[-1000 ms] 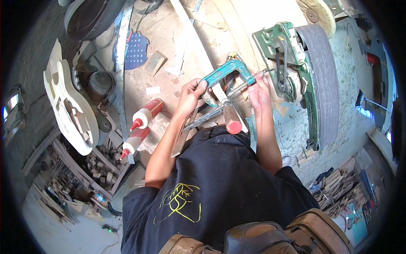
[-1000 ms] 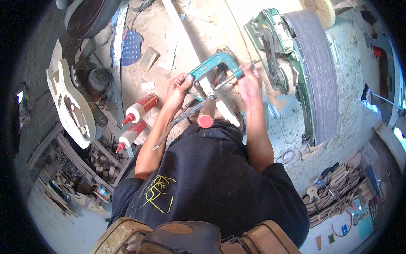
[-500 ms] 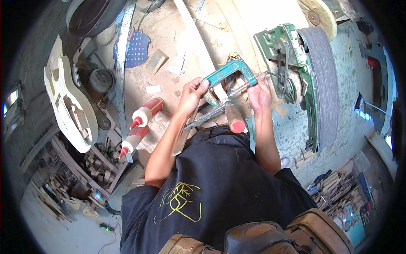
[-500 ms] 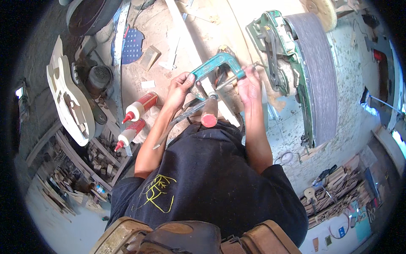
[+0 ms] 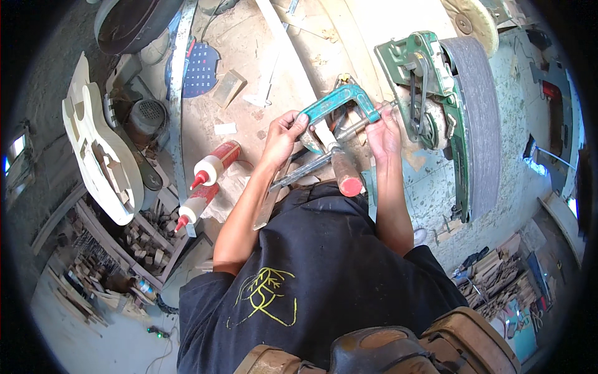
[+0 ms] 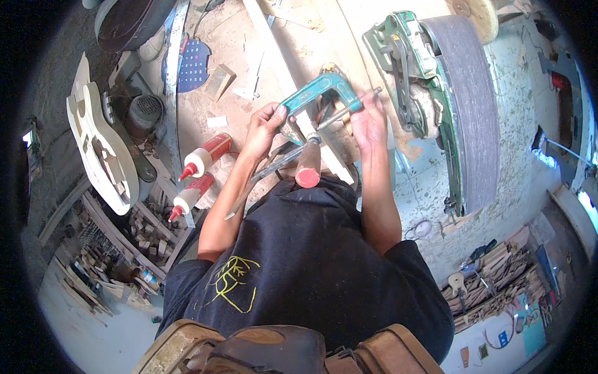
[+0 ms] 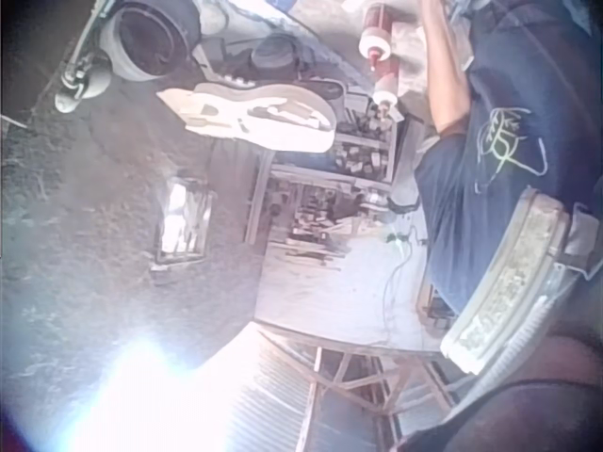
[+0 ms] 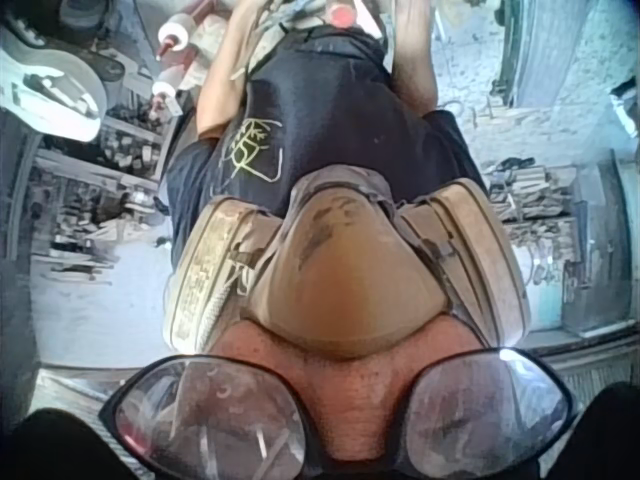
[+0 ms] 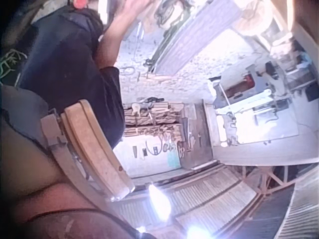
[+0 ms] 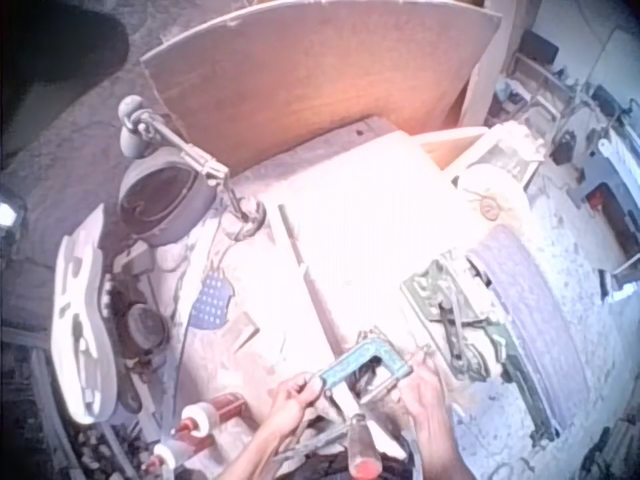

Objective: The person uses a C-clamp to secure wooden components on a workbench, tightening the screw by hand and checking the alignment with a square. The person then adjusts the clamp and repeats the process to ensure the pieces are held firmly in place.

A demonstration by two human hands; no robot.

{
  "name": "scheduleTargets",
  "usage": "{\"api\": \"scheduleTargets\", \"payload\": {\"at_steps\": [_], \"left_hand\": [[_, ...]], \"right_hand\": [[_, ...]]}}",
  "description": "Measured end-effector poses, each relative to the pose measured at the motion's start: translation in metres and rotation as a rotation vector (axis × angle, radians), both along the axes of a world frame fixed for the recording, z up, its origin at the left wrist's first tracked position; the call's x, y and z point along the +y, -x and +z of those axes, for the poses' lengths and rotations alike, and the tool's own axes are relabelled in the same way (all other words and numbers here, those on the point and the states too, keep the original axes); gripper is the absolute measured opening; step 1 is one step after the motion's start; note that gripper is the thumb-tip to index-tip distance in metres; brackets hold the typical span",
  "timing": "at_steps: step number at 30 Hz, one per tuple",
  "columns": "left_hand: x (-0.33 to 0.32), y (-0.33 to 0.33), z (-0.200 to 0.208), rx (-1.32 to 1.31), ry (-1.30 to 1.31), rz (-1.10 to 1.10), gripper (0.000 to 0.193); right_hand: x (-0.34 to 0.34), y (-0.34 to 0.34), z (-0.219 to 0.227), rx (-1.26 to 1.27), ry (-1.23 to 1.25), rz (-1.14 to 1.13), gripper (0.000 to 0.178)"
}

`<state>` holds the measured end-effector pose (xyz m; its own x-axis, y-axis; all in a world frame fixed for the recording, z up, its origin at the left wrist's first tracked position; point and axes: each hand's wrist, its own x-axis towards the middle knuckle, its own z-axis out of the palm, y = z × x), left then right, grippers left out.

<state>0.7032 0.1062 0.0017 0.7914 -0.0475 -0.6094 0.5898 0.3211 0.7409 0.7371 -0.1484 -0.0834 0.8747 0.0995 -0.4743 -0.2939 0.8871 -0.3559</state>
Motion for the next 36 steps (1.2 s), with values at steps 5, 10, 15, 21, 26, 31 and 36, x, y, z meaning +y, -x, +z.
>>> {"api": "scheduleTargets", "payload": {"at_steps": [5, 10, 15, 21, 26, 31, 36], "left_hand": [[0.006, 0.001, -0.008, -0.019, -0.02, 0.011, 0.022], [0.004, -0.001, -0.006, -0.03, -0.016, 0.003, 0.022], [0.006, 0.002, -0.011, -0.061, -0.052, -0.033, 0.025], [0.004, 0.0, -0.009, -0.022, -0.018, 0.003, 0.023], [0.002, -0.002, -0.005, -0.021, -0.012, -0.004, 0.023], [0.004, -0.002, -0.006, -0.014, -0.05, -0.023, 0.023], [0.005, 0.0, -0.005, -0.015, -0.015, -0.018, 0.021]], "right_hand": [[0.019, -0.011, 0.053, 0.175, 0.008, -0.021, 0.029], [0.005, -0.001, 0.018, 0.012, 0.065, 0.032, 0.03], [0.015, -0.006, 0.03, 0.067, 0.137, -0.016, 0.024], [0.013, -0.004, 0.019, 0.125, 0.081, -0.04, 0.026], [0.008, -0.003, 0.017, 0.036, 0.144, -0.025, 0.026], [0.011, -0.01, 0.042, 0.051, 0.146, 0.055, 0.03], [0.005, -0.008, 0.046, 0.035, 0.152, 0.124, 0.029]]}}
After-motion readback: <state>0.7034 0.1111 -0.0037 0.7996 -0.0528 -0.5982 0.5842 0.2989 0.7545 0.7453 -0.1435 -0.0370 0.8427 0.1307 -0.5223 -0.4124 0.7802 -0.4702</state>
